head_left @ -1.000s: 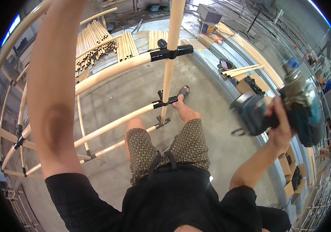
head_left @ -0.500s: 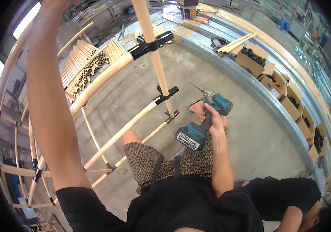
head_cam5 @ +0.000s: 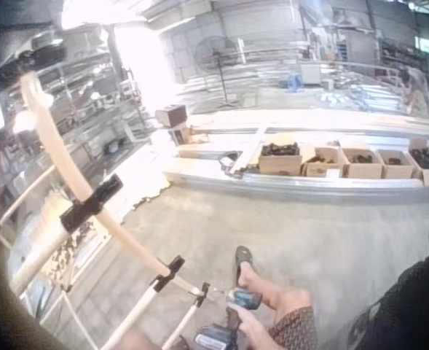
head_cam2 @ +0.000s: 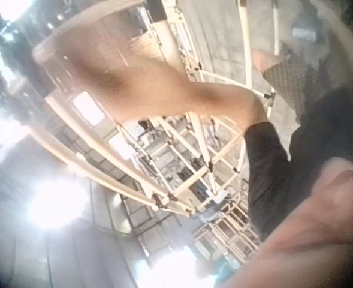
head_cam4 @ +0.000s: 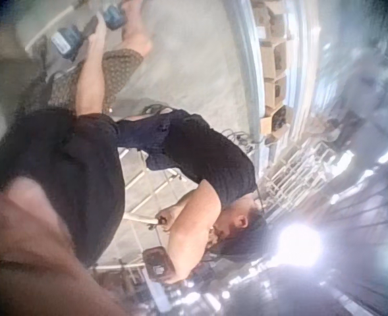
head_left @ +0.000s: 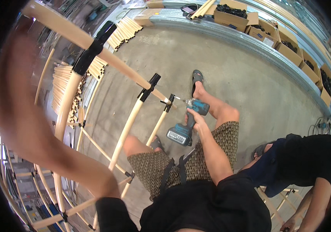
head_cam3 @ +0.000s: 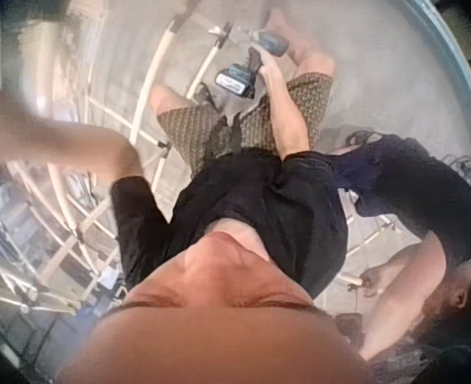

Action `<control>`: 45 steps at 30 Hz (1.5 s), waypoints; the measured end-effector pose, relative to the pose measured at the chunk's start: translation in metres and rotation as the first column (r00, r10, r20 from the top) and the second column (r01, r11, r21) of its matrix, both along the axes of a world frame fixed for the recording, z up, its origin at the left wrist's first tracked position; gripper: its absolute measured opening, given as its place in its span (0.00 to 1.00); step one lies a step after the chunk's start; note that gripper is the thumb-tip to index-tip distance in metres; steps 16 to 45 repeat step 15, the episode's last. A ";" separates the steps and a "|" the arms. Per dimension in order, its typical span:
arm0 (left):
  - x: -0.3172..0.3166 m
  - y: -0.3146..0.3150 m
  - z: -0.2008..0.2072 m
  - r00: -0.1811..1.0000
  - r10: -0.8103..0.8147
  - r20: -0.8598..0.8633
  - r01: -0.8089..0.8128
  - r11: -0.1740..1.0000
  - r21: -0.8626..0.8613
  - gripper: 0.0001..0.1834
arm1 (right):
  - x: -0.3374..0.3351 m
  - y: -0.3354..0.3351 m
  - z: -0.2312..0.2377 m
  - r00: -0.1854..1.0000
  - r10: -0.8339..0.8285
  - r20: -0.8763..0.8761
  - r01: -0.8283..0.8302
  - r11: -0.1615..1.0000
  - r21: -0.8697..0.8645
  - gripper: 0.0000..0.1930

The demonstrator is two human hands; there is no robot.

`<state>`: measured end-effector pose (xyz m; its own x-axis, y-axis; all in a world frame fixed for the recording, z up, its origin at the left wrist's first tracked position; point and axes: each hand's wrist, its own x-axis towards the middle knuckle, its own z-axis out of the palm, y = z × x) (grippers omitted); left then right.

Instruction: The person picks up black connectors from a cardboard box and long wooden poles, slides the connectors onto a pole by hand, and then uses a power drill to tighten the fasteners to build a large frame.

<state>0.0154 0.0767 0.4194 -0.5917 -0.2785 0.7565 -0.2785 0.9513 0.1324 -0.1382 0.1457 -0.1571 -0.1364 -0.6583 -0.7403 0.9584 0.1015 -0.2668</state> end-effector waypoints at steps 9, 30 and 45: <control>0.051 -0.065 -0.447 0.726 -0.236 0.646 -0.505 0.454 0.733 0.20 | 0.037 -0.001 -0.045 0.989 -0.011 0.150 -0.012 0.989 0.149 0.12; 0.045 -0.152 -0.594 0.877 -0.061 0.476 -0.393 0.476 0.786 0.27 | 0.048 0.004 -0.065 0.967 -0.077 0.244 0.025 0.977 0.212 0.14; 0.045 -0.152 -0.594 0.877 -0.061 0.476 -0.393 0.476 0.786 0.27 | 0.048 0.004 -0.065 0.967 -0.077 0.244 0.025 0.977 0.212 0.14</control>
